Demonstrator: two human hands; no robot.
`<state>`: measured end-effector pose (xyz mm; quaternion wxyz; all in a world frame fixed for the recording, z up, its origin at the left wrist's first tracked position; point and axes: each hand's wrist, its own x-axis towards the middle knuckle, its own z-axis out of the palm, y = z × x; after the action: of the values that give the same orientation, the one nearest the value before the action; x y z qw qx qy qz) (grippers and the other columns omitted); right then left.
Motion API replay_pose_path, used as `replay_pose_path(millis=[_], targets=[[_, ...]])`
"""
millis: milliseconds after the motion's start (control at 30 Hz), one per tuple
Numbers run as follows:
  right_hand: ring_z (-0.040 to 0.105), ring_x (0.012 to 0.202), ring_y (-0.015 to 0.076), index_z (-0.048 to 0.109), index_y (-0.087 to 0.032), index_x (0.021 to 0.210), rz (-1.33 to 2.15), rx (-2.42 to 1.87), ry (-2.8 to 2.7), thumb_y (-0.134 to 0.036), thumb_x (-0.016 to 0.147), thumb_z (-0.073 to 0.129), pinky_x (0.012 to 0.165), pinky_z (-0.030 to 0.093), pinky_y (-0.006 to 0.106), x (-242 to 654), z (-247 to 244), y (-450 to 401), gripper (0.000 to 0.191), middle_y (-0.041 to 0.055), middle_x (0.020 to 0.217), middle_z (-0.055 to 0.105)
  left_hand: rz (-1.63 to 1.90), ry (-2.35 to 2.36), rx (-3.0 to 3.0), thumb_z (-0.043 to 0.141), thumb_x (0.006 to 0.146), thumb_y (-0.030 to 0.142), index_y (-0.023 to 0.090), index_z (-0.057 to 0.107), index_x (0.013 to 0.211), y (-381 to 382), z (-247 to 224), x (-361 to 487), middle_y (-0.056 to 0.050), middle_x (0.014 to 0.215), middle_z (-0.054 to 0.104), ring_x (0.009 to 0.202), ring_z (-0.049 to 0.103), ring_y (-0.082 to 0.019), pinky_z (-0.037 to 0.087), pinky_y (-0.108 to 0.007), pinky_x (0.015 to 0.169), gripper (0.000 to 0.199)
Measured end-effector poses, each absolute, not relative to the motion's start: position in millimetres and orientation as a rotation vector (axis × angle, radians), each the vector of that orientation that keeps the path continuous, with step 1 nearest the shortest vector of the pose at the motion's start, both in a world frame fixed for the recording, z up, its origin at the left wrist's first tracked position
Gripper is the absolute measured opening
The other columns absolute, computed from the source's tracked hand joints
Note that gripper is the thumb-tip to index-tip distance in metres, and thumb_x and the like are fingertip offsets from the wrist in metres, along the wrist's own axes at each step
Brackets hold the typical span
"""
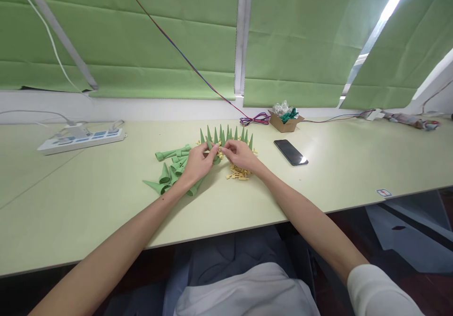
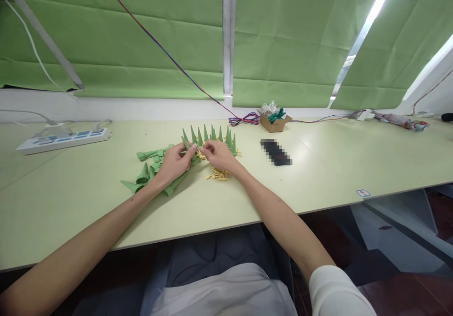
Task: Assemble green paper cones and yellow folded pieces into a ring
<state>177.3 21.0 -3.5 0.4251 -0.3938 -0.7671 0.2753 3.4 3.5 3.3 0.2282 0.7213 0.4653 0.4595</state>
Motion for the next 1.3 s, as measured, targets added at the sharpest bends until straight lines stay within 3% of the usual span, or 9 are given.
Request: replay_pose_path(millis=[133, 333, 567, 667, 800, 1100, 1300], targets=[[0.038, 0.057, 0.0107, 0.044, -0.019, 0.061, 0.533, -1.059, -1.971, -0.041, 0.097, 0.048, 0.058, 0.029, 0.027, 177.0, -6.0, 24.1, 0.042, -0.0033, 0.058, 0.044, 1.268, 1.294, 2.155, 0.052, 0.093, 0.05, 0.017, 0.064, 0.081, 2.7, 1.8, 3.5, 0.0, 0.064, 0.06, 0.05, 0.046, -0.011, 0.035, -0.026, 0.051, 0.037], [0.041, 0.055, 0.0105, 0.046, -0.018, 0.059, 0.549, -1.08, -1.987, -0.048, 0.1, 0.042, 0.06, 0.031, 0.027, 176.3, -5.1, 23.7, 0.051, -0.0028, 0.054, 0.046, 1.261, 1.285, 2.155, 0.05, 0.094, 0.051, 0.017, 0.063, 0.08, 2.5, 2.2, 3.8, -0.001, 0.067, 0.061, 0.051, 0.048, -0.012, 0.038, -0.025, 0.052, 0.04], [0.054, 0.061, 0.0123, 0.058, -0.019, 0.088, 0.811, -0.947, -1.863, -0.043, 0.091, 0.058, 0.062, 0.043, 0.026, 177.2, -0.4, 18.4, 0.025, 0.0005, 0.074, 0.063, 1.306, 1.32, 1.953, 0.054, 0.092, 0.05, 0.017, 0.064, 0.083, 3.5, 3.5, 3.0, -0.001, 0.062, 0.058, 0.052, 0.05, -0.013, 0.038, -0.023, 0.046, 0.036], [0.055, 0.062, 0.0125, 0.057, -0.019, 0.087, 0.863, -0.93, -1.849, -0.036, 0.089, 0.059, 0.061, 0.044, 0.027, 177.4, 0.4, 17.4, 0.017, 0.0013, 0.077, 0.063, 1.307, 1.326, 1.918, 0.054, 0.091, 0.051, 0.017, 0.064, 0.083, 3.3, 3.7, 3.3, 0.0, 0.059, 0.055, 0.052, 0.051, -0.014, 0.039, -0.023, 0.045, 0.036], [0.051, 0.056, 0.0116, 0.055, -0.019, 0.081, 0.867, -0.938, -1.846, -0.036, 0.09, 0.056, 0.057, 0.04, 0.026, 177.3, -0.6, 18.6, 0.019, -0.001, 0.069, 0.057, 1.299, 1.322, 1.976, 0.053, 0.092, 0.05, 0.017, 0.062, 0.08, 0.1, 5.7, 4.8, 0.0, 0.061, 0.056, 0.052, 0.049, -0.013, 0.039, -0.023, 0.048, 0.036], [0.039, 0.056, 0.0108, 0.047, -0.019, 0.061, 0.565, -1.055, -1.949, -0.052, 0.095, 0.05, 0.058, 0.03, 0.027, 176.9, -5.1, 24.3, 0.047, -0.0032, 0.056, 0.046, 1.267, 1.287, 2.047, 0.052, 0.093, 0.051, 0.017, 0.059, 0.079, -0.6, 4.3, 4.5, 0.0, 0.065, 0.058, 0.049, 0.045, -0.011, 0.036, -0.024, 0.048, 0.037], [0.056, 0.064, 0.0129, 0.059, -0.018, 0.083, 0.74, -0.956, -1.906, -0.042, 0.091, 0.056, 0.064, 0.042, 0.026, 177.0, -4.5, 21.7, 0.026, 0.0005, 0.072, 0.064, 1.316, 1.311, 1.977, 0.053, 0.092, 0.053, 0.018, 0.06, 0.08, 3.6, 2.1, 3.1, -0.002, 0.07, 0.062, 0.052, 0.05, -0.012, 0.041, -0.024, 0.047, 0.038]])
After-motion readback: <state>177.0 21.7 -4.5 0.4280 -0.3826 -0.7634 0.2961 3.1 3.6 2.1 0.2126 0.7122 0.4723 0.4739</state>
